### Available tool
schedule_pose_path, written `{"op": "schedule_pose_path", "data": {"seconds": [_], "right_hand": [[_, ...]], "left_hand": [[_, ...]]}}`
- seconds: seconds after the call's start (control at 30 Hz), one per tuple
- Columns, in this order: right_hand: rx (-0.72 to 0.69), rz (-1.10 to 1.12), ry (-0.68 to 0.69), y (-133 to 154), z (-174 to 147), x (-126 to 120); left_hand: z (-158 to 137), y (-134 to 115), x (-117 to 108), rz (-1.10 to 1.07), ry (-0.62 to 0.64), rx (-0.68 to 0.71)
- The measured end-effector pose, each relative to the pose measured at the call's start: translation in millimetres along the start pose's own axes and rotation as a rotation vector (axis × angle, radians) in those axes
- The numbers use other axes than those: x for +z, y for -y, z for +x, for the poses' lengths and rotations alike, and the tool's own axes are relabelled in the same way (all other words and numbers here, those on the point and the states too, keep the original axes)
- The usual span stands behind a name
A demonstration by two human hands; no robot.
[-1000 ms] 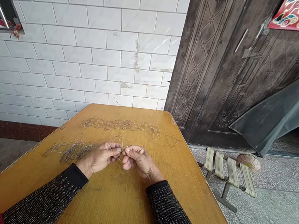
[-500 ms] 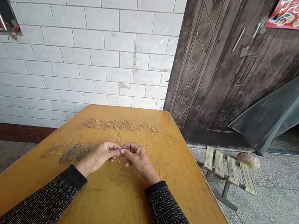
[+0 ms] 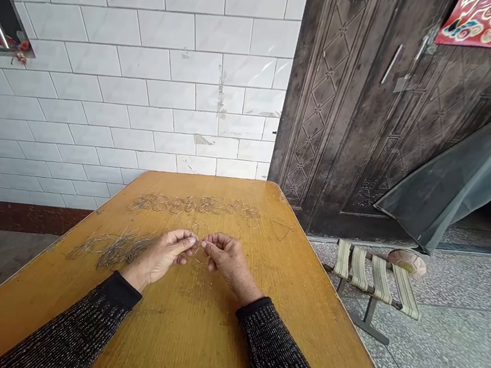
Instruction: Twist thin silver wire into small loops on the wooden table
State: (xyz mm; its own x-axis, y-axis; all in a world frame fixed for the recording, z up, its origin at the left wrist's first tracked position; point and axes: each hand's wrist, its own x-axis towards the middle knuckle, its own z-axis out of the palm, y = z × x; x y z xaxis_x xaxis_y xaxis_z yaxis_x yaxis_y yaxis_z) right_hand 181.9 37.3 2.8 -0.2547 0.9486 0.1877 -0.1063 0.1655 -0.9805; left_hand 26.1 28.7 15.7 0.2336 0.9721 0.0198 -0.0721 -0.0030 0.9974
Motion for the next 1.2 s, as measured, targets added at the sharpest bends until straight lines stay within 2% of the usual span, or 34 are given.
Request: {"op": "schedule_pose_path", "data": {"seconds": [0.17, 0.23, 0.43, 0.63, 0.77, 1.07, 1.2], "right_hand": [[0.003, 0.007, 0.010, 2.2, -1.2, 0.5], [0.002, 0.011, 0.008, 2.0, -1.4, 0.7], [-0.006, 0.019, 0.017, -0.8, -1.1, 0.7], [-0.001, 0.040, 0.024, -1.2, -1.2, -0.7], [0.006, 0.064, 0.032, -1.4, -0.8, -1.2], [0.001, 0.089, -0.063, -1.4, 0.1, 1.9], [0.047, 0.063, -0.039, 1.3, -1.6, 3.0]], "left_hand": [[1.2, 3.6, 3.8, -0.250, -0.032, -0.118], [1.1, 3.6, 5.5, -0.292, -0.065, -0.118], [-0.5, 1.2, 9.4, -0.245, -0.075, -0.011], [-1.3, 5.0, 13.9, -0.295, -0.088, -0.033], [-1.2, 8.5, 14.3, -0.252, -0.093, -0.031], [-2.5, 7.4, 13.3, -0.201, -0.036, -0.091], [-1.1, 2.9, 8.5, -0.226, -0.103, -0.071]]}}
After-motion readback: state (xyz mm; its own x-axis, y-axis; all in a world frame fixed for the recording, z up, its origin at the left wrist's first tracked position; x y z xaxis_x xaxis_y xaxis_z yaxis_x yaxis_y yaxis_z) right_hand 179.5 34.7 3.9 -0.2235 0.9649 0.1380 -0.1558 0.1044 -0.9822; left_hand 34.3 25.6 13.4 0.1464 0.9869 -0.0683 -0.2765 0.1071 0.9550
